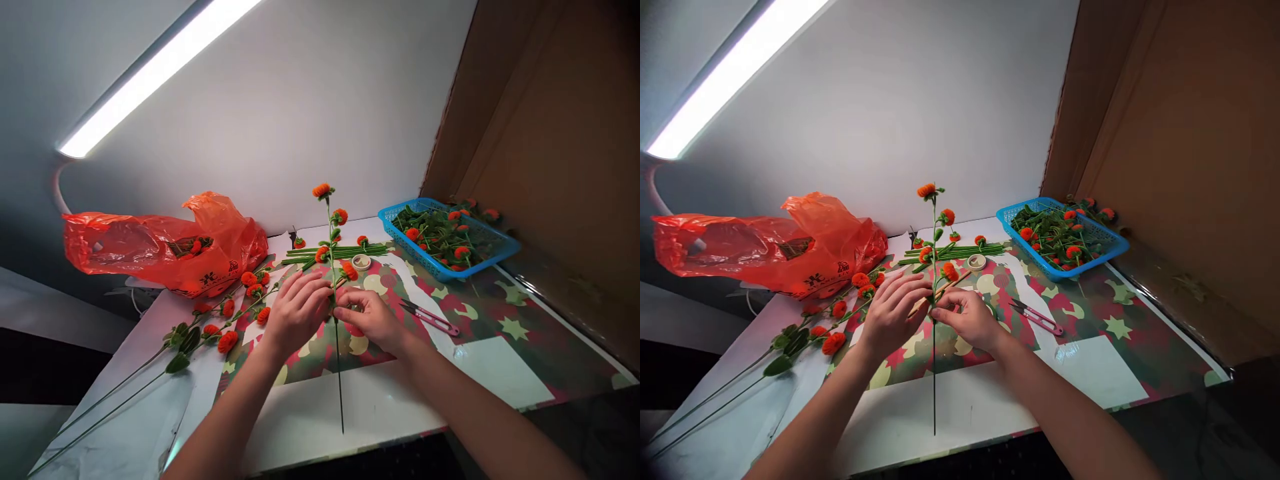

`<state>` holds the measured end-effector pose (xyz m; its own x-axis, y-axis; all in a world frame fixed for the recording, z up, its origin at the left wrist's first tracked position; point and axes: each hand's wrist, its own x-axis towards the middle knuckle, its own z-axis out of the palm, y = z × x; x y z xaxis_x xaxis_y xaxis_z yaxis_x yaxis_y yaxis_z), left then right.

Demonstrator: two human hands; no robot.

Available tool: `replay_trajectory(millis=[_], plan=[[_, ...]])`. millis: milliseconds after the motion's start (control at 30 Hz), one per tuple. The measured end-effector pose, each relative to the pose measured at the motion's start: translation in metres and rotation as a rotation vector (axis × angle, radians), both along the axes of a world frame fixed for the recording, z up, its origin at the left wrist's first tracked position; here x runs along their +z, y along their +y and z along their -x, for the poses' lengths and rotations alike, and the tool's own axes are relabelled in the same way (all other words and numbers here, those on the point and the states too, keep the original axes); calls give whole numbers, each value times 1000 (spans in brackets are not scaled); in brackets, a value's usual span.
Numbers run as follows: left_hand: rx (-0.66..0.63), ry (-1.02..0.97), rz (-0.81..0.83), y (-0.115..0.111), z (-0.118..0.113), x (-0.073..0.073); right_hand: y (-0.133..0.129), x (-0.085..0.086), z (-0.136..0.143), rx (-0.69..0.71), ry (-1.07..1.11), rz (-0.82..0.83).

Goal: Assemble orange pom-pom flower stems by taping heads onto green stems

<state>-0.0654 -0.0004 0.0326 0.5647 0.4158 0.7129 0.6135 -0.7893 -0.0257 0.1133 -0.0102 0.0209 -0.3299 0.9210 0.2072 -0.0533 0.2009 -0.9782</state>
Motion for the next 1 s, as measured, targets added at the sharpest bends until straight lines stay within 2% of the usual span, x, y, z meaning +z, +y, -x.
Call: replay_trajectory(millis=[133, 333, 567, 633, 700, 800, 833, 933, 1000], plan=[[-117, 134, 68, 16, 10, 4, -1, 1, 0, -13, -26, -23], [-221, 169, 336, 23, 15, 17, -2, 0, -1, -8, -82, -51], [-130, 449, 479, 14, 2, 46, -3, 2, -3, -3, -136, -54], [-67, 423, 437, 10, -1, 48, -2, 4, -5, 25, -97, -15], [33, 200, 341, 3, -3, 43, -2, 6, -7, 44, -47, 9], [174, -318, 250, -10, -6, 21, -2, 9, -8, 50, -16, -1], [176, -409, 254, -14, -7, 12, -2, 9, -8, 54, -13, -5], [82, -426, 351, -21, -8, -5, -3, 8, -8, 98, -10, -14], [12, -388, 403, -20, -8, -6, -2, 7, -8, 127, -10, -16]])
